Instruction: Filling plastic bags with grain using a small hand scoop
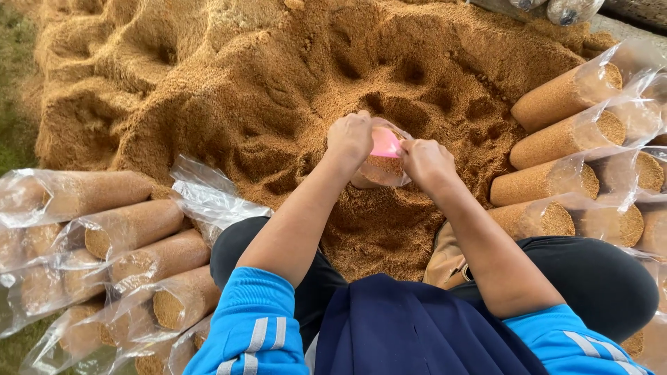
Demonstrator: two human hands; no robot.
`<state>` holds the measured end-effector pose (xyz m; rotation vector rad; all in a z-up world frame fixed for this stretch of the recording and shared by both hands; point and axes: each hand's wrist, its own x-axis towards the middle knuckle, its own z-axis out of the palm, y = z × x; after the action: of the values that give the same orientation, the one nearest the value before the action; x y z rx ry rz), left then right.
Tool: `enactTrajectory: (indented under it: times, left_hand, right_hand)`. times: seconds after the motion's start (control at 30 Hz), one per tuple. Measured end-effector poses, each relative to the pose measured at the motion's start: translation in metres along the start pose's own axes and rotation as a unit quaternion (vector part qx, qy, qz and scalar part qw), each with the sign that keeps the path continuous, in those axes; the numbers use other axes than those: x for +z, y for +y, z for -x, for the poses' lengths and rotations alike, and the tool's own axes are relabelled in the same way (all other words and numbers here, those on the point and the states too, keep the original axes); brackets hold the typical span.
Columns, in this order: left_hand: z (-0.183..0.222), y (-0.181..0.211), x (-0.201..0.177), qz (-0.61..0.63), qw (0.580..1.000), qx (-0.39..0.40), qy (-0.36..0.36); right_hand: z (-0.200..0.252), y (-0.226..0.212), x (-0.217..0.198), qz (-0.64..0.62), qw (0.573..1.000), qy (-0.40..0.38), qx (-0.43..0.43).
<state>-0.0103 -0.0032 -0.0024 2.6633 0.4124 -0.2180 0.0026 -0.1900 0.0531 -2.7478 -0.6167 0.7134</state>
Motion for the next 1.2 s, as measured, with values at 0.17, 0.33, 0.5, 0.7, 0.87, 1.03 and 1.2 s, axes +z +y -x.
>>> enactTrajectory:
  times: [0.17, 0.33, 0.5, 0.7, 0.87, 1.03, 1.2]
  left_hand:
    - [0.005, 0.008, -0.014, 0.007, 1.0, -0.011, -0.017]
    - [0.015, 0.007, -0.012, 0.011, 0.999, -0.029, -0.023]
    - [-0.002, 0.002, 0.0, -0.007, 1.0, -0.026, 0.004]
    - [0.032, 0.032, -0.05, 0.002, 0.999, -0.044, 0.011]
    - [0.083, 0.066, -0.104, 0.144, 0.986, -0.001, 0.087]
    - [0.132, 0.098, -0.101, 0.268, 0.96, 0.052, 0.055]
    - [0.133, 0.104, -0.068, 0.433, 0.898, -0.045, 0.063]
  right_hand:
    - [-0.015, 0.011, 0.016, -0.019, 0.998, -0.015, 0.054]
    - [-0.016, 0.021, 0.021, 0.003, 0.995, -0.032, 0.095]
    - [0.047, -0.027, -0.051, -0.046, 0.997, -0.019, 0.062]
    - [0.089, -0.027, -0.083, -0.087, 0.995, -0.031, 0.023]
    - [0.06, 0.028, -0.041, -0.344, 0.936, 0.032, -0.061]
    - [0.047, -0.002, -0.024, -0.575, 0.815, 0.042, -0.061]
    - [0.068, -0.043, -0.01, -0.575, 0.792, 0.158, -0.128]
